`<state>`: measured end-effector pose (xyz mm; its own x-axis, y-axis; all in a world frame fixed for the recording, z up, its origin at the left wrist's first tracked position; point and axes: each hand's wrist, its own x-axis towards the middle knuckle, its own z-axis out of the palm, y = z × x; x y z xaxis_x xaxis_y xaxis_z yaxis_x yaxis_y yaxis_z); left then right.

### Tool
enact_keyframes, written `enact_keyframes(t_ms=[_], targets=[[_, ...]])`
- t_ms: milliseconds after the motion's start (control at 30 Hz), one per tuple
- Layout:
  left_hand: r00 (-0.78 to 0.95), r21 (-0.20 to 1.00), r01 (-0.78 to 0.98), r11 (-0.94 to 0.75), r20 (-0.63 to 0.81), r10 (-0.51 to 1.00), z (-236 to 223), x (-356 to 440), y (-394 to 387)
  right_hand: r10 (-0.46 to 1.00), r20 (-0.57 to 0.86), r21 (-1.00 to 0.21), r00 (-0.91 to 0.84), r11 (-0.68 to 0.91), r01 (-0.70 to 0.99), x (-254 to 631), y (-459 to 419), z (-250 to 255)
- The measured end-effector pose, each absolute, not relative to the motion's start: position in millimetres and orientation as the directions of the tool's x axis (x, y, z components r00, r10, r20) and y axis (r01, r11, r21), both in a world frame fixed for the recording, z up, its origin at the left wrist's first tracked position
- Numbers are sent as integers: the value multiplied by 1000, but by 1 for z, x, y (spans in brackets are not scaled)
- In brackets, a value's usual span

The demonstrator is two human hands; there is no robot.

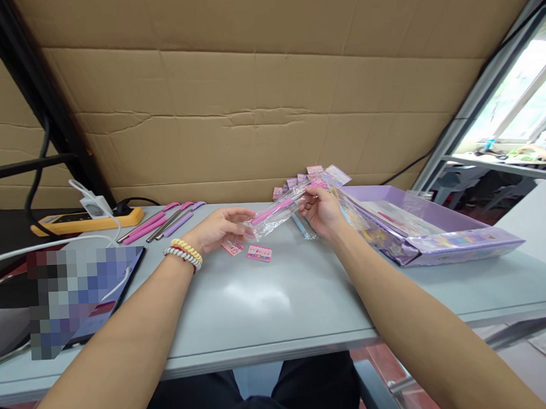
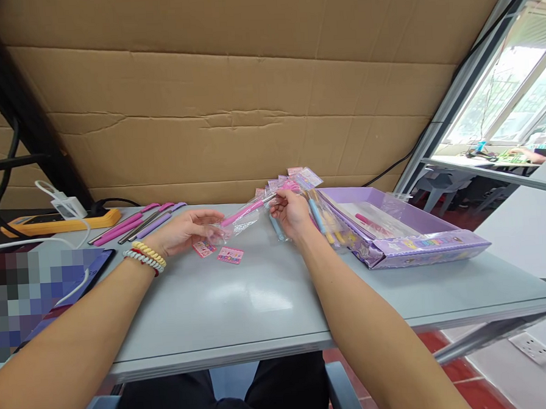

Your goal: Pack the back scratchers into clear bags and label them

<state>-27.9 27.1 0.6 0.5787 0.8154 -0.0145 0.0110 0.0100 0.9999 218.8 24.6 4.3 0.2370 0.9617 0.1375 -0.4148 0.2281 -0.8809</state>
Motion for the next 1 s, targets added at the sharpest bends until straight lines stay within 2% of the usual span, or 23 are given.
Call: enact_keyframes(t_ms=[367, 533, 700, 833, 1000], targets=[[598, 989, 144, -33, -61, 799, -7, -25, 31, 985, 160, -897, 70, 175, -405, 214, 21, 2], [565, 994, 99, -54, -11, 825, -5, -22, 28, 980, 193, -904, 50, 197, -380, 213, 19, 4], [516, 988, 141, -65, -17, 857, -5, -19, 24, 974, 223, -920, 25, 219, -325, 206, 15, 5], [433, 986, 142, -85, 16, 901, -3, -13, 21, 971, 232, -956, -64, 215, -202, 197, 12, 0], [341, 995, 32, -96, 79, 937, -1, -5, 16, 964, 203, -977, -170, 211, 28, 181, 10, -13]])
